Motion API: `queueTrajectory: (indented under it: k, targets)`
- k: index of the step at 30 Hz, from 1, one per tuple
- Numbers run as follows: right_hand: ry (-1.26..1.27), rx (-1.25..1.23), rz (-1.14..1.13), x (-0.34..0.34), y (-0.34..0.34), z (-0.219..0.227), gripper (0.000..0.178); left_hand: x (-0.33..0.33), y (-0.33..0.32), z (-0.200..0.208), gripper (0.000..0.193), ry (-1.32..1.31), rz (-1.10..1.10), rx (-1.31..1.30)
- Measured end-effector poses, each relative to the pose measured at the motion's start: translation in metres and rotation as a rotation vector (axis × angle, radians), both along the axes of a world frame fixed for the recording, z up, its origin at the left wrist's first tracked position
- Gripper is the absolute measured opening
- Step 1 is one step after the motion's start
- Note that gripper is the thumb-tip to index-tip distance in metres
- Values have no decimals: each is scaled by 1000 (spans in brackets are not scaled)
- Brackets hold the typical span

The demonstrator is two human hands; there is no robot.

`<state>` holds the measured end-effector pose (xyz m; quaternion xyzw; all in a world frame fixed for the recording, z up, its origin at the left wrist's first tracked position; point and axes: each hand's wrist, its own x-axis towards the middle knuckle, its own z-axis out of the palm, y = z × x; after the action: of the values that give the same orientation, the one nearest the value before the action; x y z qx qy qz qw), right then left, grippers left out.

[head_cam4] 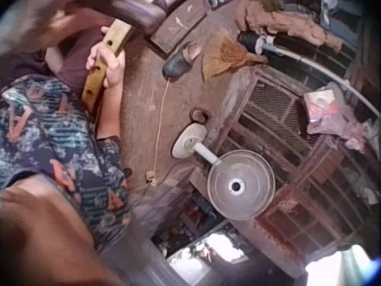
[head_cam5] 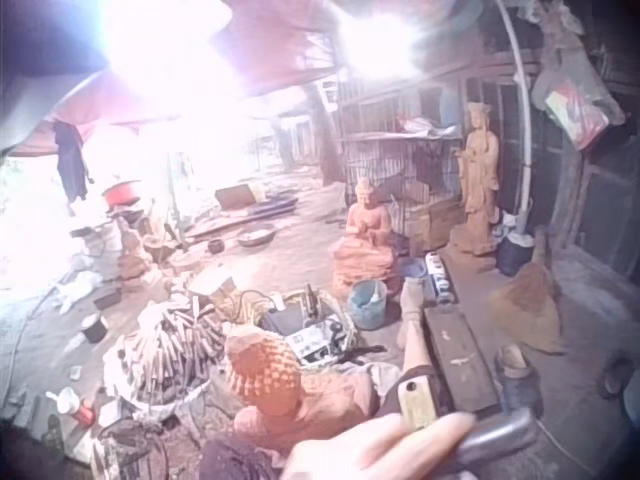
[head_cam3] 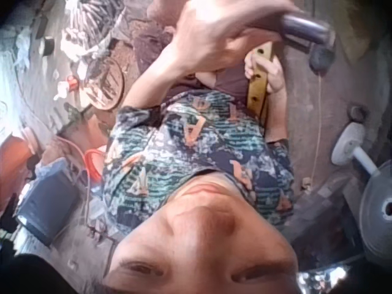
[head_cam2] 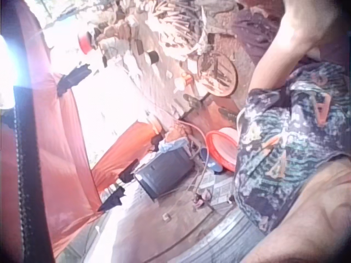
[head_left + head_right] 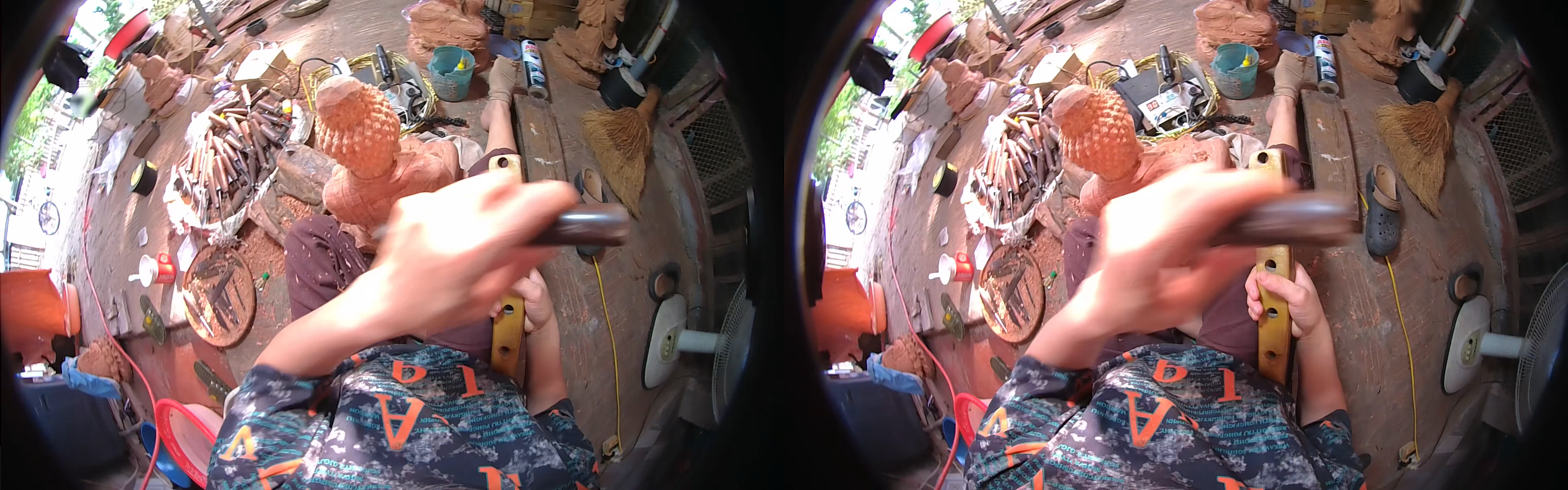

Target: The person carves a wooden sculpture of a figure's head and torso using a chisel and a wooden mallet. They repeatedly strike the chisel to shape the wood, occasionally switching tools from a collection nearby.

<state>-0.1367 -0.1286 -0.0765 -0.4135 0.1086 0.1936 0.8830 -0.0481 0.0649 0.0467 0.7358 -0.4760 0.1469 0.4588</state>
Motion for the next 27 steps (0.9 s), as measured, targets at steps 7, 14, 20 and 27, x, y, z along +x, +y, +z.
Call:
queueTrajectory:
  k: [7,14,20,27]
  targets:
    - [-74,-344,-41,1,-36,8,61,50,-80,-27,31,-204,486,80]
    - [-188,-490,-224,36,-77,17,47,66,-73,-36,31,-224,739,126]
    - [-223,-640,-210,69,-85,27,48,69,-76,-39,34,-237,813,117]
    - [-227,-503,-275,95,-75,36,47,74,-72,-45,34,-240,878,127]
